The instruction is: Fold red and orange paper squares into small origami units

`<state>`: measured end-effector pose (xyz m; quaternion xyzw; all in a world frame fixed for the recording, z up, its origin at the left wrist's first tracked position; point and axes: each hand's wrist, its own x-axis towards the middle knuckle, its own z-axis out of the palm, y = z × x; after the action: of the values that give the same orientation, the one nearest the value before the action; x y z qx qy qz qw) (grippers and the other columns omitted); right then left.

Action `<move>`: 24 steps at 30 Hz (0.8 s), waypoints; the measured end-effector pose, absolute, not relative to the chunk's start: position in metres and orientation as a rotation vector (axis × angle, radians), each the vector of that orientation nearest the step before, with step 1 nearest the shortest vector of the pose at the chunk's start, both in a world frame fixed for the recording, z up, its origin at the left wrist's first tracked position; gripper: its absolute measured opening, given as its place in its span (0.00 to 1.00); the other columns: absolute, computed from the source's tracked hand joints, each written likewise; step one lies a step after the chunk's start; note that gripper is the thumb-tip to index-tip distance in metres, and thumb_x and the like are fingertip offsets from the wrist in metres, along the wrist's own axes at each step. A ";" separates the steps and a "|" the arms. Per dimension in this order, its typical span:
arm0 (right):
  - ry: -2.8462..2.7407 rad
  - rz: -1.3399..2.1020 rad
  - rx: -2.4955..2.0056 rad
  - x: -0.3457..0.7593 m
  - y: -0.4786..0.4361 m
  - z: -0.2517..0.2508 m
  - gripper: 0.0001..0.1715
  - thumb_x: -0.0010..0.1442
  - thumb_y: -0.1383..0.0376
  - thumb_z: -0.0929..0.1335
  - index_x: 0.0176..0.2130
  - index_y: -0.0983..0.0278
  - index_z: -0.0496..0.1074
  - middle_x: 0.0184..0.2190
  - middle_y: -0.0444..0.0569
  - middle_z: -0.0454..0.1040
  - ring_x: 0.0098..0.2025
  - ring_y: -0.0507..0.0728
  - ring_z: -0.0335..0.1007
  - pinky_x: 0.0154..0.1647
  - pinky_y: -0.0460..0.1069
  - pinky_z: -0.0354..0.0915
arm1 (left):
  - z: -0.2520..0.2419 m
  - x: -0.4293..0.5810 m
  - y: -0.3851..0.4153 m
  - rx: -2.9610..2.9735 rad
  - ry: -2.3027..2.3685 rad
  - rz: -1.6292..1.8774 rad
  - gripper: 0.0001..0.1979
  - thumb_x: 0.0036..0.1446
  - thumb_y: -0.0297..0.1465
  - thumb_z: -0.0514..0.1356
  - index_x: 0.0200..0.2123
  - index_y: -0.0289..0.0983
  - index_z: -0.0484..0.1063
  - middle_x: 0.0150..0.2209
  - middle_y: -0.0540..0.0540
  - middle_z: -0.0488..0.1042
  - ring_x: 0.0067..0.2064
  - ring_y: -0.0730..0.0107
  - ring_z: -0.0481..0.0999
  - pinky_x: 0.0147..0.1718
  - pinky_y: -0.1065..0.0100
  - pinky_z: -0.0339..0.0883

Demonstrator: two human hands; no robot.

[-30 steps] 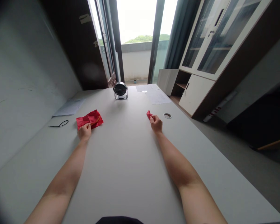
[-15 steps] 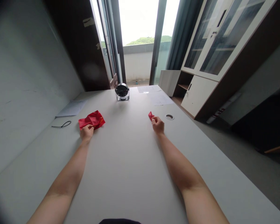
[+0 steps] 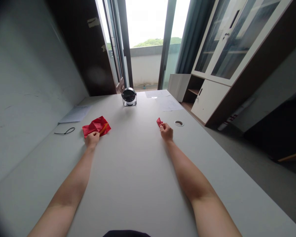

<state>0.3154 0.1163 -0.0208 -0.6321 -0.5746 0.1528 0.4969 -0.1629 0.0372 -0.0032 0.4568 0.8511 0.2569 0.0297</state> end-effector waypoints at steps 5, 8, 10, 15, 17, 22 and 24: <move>-1.398 0.368 -1.533 0.316 0.116 -0.021 0.17 0.57 0.55 0.62 0.36 0.61 0.76 0.28 0.49 0.78 0.30 0.59 0.70 0.35 0.51 0.63 | -0.005 -0.162 0.038 1.317 2.629 0.852 0.16 0.58 0.38 0.54 0.41 0.42 0.80 0.41 0.39 0.80 0.46 0.51 0.75 0.48 0.55 0.64; -1.403 0.364 -1.525 0.316 0.116 -0.022 0.17 0.57 0.55 0.63 0.36 0.61 0.76 0.28 0.49 0.77 0.29 0.59 0.70 0.35 0.50 0.63 | -0.005 -0.158 0.035 1.438 2.657 0.855 0.15 0.57 0.36 0.56 0.43 0.43 0.79 0.44 0.40 0.79 0.48 0.51 0.73 0.51 0.54 0.62; -1.405 0.361 -1.524 0.316 0.117 -0.022 0.17 0.57 0.55 0.63 0.36 0.62 0.76 0.27 0.49 0.77 0.30 0.59 0.70 0.35 0.50 0.63 | -0.005 -0.155 0.032 1.527 2.687 0.828 0.15 0.57 0.35 0.57 0.45 0.42 0.79 0.47 0.39 0.77 0.50 0.50 0.71 0.51 0.53 0.61; -1.413 0.365 -1.519 0.316 0.118 -0.024 0.18 0.58 0.55 0.62 0.37 0.63 0.76 0.28 0.49 0.78 0.30 0.59 0.70 0.36 0.50 0.63 | -0.001 -0.149 0.025 1.592 2.745 0.785 0.17 0.58 0.30 0.56 0.49 0.42 0.78 0.50 0.37 0.72 0.54 0.46 0.66 0.51 0.49 0.58; -1.409 0.362 -1.521 0.316 0.118 -0.025 0.18 0.58 0.55 0.62 0.37 0.63 0.76 0.28 0.49 0.78 0.30 0.59 0.70 0.35 0.50 0.63 | 0.005 -0.145 0.022 1.634 2.742 0.897 0.18 0.60 0.29 0.55 0.50 0.43 0.77 0.52 0.37 0.71 0.56 0.46 0.64 0.53 0.48 0.56; -1.405 0.358 -1.516 0.316 0.119 -0.026 0.17 0.58 0.56 0.62 0.37 0.62 0.76 0.28 0.49 0.78 0.29 0.58 0.70 0.34 0.49 0.62 | 0.028 -0.130 0.015 1.815 2.629 1.253 0.18 0.65 0.31 0.52 0.54 0.42 0.74 0.59 0.38 0.67 0.60 0.49 0.62 0.60 0.48 0.49; -1.412 0.361 -1.510 0.316 0.119 -0.026 0.17 0.58 0.56 0.62 0.37 0.62 0.76 0.27 0.49 0.78 0.29 0.58 0.70 0.35 0.49 0.63 | 0.035 -0.119 0.012 1.927 2.505 1.376 0.18 0.66 0.30 0.51 0.55 0.42 0.73 0.61 0.39 0.66 0.61 0.50 0.61 0.61 0.48 0.46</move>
<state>0.3164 0.1187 -0.0255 -0.6239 -0.5833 0.1493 0.4982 -0.1191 0.0124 0.0345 0.5525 0.7182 0.3947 -0.1521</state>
